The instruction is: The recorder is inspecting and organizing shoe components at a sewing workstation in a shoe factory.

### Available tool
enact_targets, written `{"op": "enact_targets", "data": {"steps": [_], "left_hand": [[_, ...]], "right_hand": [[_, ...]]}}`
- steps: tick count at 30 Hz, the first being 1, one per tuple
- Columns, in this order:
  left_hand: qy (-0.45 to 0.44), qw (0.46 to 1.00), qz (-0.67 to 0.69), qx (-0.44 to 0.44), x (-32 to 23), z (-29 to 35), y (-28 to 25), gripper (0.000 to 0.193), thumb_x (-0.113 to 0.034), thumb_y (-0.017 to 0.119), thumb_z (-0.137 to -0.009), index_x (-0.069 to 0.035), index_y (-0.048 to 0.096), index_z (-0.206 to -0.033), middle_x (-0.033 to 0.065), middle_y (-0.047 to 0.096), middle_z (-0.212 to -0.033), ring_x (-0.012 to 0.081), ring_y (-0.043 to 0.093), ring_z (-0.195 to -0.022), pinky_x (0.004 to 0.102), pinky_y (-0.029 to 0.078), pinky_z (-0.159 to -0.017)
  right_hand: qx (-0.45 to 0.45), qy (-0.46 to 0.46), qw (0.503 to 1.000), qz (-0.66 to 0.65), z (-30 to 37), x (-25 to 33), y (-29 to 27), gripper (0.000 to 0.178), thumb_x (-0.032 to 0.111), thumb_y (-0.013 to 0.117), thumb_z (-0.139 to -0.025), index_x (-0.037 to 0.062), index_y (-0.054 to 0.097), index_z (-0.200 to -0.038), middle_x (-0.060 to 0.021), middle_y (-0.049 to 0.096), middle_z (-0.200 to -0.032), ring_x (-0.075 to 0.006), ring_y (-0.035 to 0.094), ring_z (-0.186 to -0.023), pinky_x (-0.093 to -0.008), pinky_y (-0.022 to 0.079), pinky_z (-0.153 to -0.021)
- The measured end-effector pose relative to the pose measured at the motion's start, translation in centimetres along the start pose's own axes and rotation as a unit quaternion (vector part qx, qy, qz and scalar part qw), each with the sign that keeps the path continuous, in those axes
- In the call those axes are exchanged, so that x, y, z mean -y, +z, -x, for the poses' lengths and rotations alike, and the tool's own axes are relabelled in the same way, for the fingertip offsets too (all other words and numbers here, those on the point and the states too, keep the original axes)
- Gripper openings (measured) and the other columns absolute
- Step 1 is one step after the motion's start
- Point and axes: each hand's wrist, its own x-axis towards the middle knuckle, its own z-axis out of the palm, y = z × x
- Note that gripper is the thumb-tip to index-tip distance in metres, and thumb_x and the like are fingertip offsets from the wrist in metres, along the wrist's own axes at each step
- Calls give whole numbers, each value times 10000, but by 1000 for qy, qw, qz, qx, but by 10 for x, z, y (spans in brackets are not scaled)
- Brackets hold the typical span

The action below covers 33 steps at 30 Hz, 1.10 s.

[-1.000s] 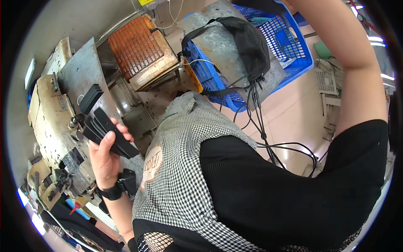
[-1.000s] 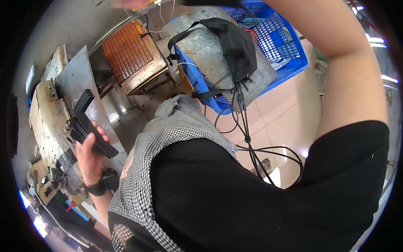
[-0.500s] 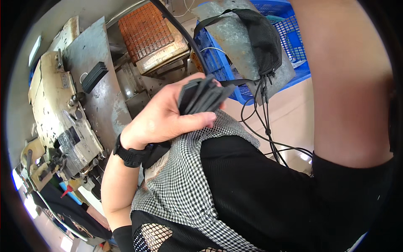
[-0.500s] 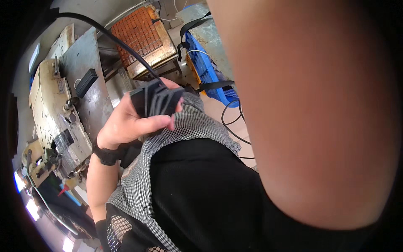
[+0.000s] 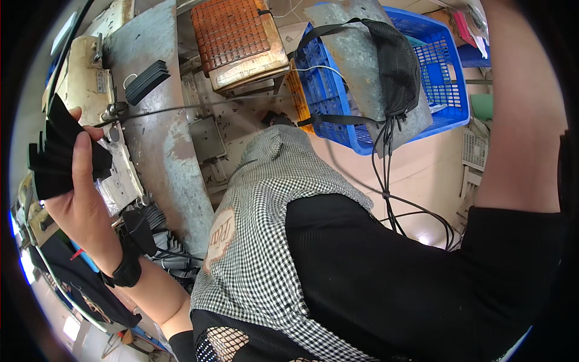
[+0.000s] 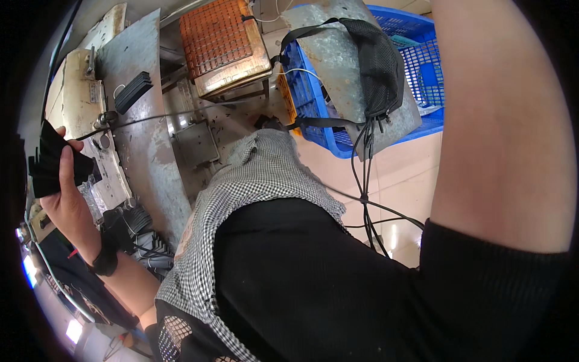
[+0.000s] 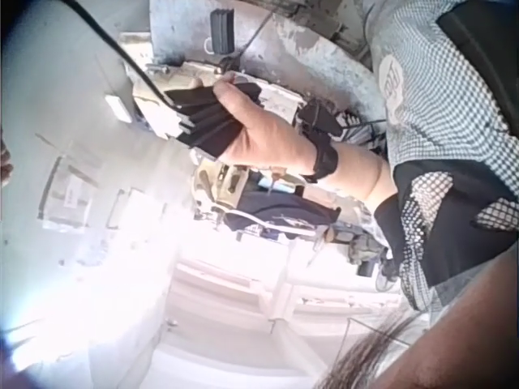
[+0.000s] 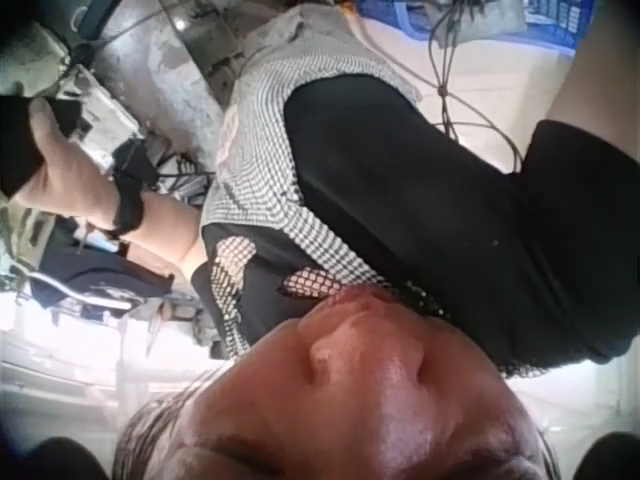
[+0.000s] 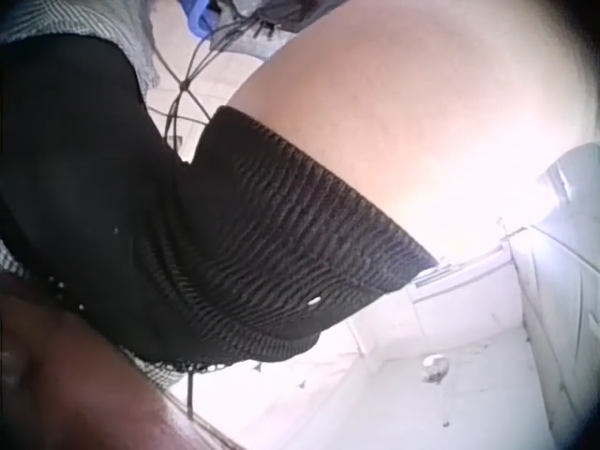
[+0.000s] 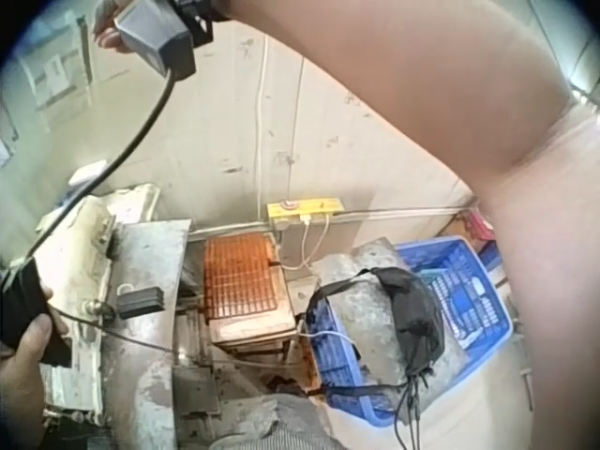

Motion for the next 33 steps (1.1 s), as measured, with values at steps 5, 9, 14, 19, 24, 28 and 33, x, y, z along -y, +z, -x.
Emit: {"op": "enact_targets", "data": {"steps": [5,9,14,19,24,28,33], "left_hand": [[0,1000,18,-8,3,5,-9,193,10,575,-888,61,609,-1071,140,640,-1052,147,620,-829,279,478,-812],[18,999,47,2,5,2,-17,213,21,576,-882,58,600,-1090,155,633,-1068,162,631,-826,296,490,-808],[43,996,74,-21,4,-2,-16,247,40,573,-876,65,574,-1122,153,623,-1085,169,629,-826,297,491,-805],[-16,993,106,-43,-7,-2,-4,356,65,619,-829,55,532,-1174,105,629,-1029,142,598,-875,269,475,-807],[-89,994,53,-42,-9,3,9,298,66,660,-733,26,597,-1022,106,588,-1056,189,597,-919,273,451,-834],[-66,997,-11,-41,-8,8,14,284,53,662,-720,21,600,-995,107,577,-1056,212,588,-931,288,453,-828],[-65,996,31,-57,-25,17,15,265,5,687,-723,16,611,-977,105,592,-1071,190,594,-921,287,454,-817]], "right_hand": [[18,-5,1000,12,-4,13,-6,177,142,565,-890,-20,634,-901,-66,622,-725,-136,575,-647,-258,479,-629],[35,-13,999,31,-10,30,-14,174,142,570,-887,-20,633,-899,-65,619,-720,-135,572,-642,-260,476,-622],[62,-33,996,62,-19,46,-25,171,141,577,-883,-20,632,-896,-64,615,-713,-135,569,-635,-263,472,-612],[98,-95,986,96,-39,63,-44,168,141,584,-879,-20,631,-894,-63,611,-706,-135,565,-628,-265,468,-603],[145,-191,963,126,-60,105,-44,165,140,591,-875,-20,630,-891,-62,607,-700,-135,561,-622,-268,464,-593],[189,-274,931,148,-71,122,-69,164,139,596,-871,-20,629,-889,-61,604,-695,-135,558,-617,-271,461,-585],[257,-411,856,180,-72,177,-62,162,139,603,-867,-20,628,-887,-60,600,-688,-135,555,-610,-273,457,-576]]}}
